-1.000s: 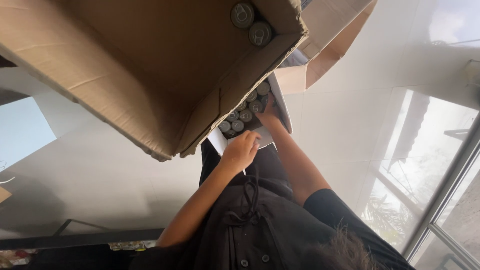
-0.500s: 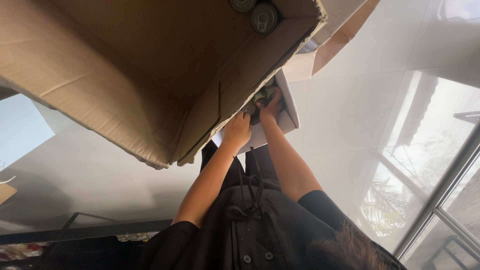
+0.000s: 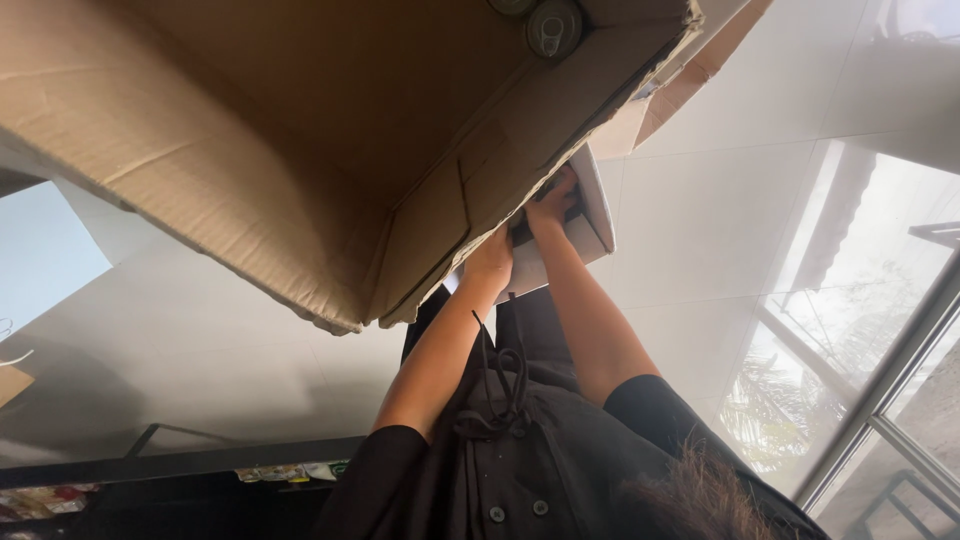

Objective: Moving canned food items from a cardboard box onto store shelves and organizing them.

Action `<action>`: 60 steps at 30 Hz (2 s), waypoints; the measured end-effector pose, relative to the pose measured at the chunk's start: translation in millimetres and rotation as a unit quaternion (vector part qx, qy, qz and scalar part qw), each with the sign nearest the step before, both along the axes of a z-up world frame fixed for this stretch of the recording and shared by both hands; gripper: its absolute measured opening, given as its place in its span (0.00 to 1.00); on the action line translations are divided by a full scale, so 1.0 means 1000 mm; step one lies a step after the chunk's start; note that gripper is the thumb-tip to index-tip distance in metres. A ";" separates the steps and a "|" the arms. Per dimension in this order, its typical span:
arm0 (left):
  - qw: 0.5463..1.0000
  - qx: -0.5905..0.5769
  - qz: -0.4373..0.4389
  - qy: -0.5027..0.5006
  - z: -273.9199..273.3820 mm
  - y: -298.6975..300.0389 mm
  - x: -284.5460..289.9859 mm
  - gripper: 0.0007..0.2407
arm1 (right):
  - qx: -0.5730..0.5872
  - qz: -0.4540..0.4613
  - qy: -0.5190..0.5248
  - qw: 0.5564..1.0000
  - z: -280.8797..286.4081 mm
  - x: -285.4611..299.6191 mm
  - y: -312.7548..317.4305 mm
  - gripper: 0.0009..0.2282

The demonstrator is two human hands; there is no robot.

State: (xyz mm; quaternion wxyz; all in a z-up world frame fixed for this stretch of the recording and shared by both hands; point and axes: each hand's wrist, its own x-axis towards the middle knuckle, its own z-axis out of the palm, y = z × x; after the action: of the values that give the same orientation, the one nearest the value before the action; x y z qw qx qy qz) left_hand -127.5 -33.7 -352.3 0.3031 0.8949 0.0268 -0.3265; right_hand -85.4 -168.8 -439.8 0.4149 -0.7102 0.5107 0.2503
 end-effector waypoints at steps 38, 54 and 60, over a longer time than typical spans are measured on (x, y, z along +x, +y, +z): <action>0.928 0.122 -0.238 -0.261 -0.080 -0.009 -0.020 0.21 | -0.074 0.429 -0.128 0.891 0.201 -0.009 -0.018 0.34; 0.840 0.176 -0.476 -0.192 -0.076 -0.016 -0.019 0.23 | -0.077 0.285 -0.316 0.902 0.228 -0.076 -0.043 0.30; 0.868 0.130 -0.457 -0.143 -0.090 -0.022 -0.009 0.19 | -0.035 0.280 -0.326 0.902 0.215 -0.083 -0.059 0.32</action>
State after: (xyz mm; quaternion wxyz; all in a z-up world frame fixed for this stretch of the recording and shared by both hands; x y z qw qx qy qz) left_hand -136.2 -55.2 -442.8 0.0011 0.8754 -0.3861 -0.2908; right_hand -168.3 -228.2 -224.8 0.4463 -0.8798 0.1355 0.0921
